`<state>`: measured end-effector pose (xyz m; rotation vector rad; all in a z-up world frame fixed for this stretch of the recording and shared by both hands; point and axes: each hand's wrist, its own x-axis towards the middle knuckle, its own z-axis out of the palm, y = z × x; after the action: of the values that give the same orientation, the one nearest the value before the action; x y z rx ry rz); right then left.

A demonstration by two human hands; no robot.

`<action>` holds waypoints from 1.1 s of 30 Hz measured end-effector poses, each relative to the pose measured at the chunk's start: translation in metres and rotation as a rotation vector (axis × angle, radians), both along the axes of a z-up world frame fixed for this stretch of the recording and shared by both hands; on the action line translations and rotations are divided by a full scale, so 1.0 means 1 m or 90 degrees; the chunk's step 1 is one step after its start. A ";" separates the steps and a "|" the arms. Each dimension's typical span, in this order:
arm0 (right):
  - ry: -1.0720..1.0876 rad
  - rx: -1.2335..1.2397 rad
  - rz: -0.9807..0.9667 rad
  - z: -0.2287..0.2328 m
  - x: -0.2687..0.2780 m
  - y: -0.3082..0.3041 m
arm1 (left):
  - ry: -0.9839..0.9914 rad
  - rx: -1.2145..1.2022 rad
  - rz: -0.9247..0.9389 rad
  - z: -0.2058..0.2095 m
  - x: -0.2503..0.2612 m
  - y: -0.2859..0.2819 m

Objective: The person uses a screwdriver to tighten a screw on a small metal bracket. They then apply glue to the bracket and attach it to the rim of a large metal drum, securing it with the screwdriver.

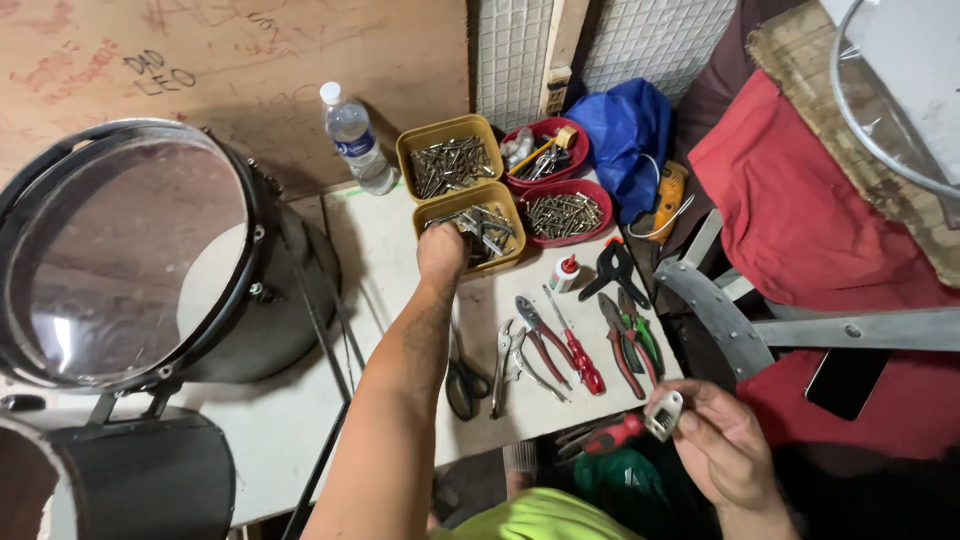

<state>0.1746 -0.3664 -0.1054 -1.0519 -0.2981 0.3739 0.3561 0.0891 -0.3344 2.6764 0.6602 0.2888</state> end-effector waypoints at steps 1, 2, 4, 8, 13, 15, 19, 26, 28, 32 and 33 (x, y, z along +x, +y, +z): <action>-0.002 0.000 -0.002 -0.003 -0.001 -0.008 | -0.002 0.000 -0.002 0.003 0.006 0.001; 0.005 -0.010 -0.017 -0.007 -0.002 -0.015 | 0.076 -0.034 -0.009 0.007 0.012 0.002; 0.008 -0.021 -0.033 -0.013 -0.005 -0.030 | 0.150 -0.067 -0.018 0.021 0.016 0.001; 0.041 -0.009 -0.078 -0.028 -0.012 -0.053 | 0.224 -0.049 -0.042 0.025 0.014 0.005; 0.053 0.026 -0.088 -0.035 -0.015 -0.060 | 0.158 0.017 -0.106 0.028 0.001 0.005; 0.060 -0.016 -0.116 -0.034 -0.017 -0.058 | -0.132 -0.092 -0.011 0.034 -0.010 0.003; 0.015 0.014 -0.063 -0.018 -0.008 -0.036 | -0.249 -0.318 0.200 0.096 -0.036 -0.016; -0.010 0.087 0.061 0.016 0.004 -0.001 | -0.453 -1.067 -0.057 0.253 -0.144 -0.104; -0.030 0.108 0.091 0.037 0.004 0.014 | -0.425 -1.051 -0.126 0.293 -0.183 -0.124; -0.090 0.200 0.113 0.047 0.001 0.040 | -0.514 -0.819 -0.354 0.338 -0.243 -0.152; -0.153 0.207 0.084 0.045 0.001 0.046 | -0.569 -0.652 -0.390 0.346 -0.255 -0.158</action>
<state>0.1756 -0.3206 -0.0602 -0.7589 -0.6246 0.3043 0.1008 -0.0689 0.0116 1.4141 -0.2658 0.6702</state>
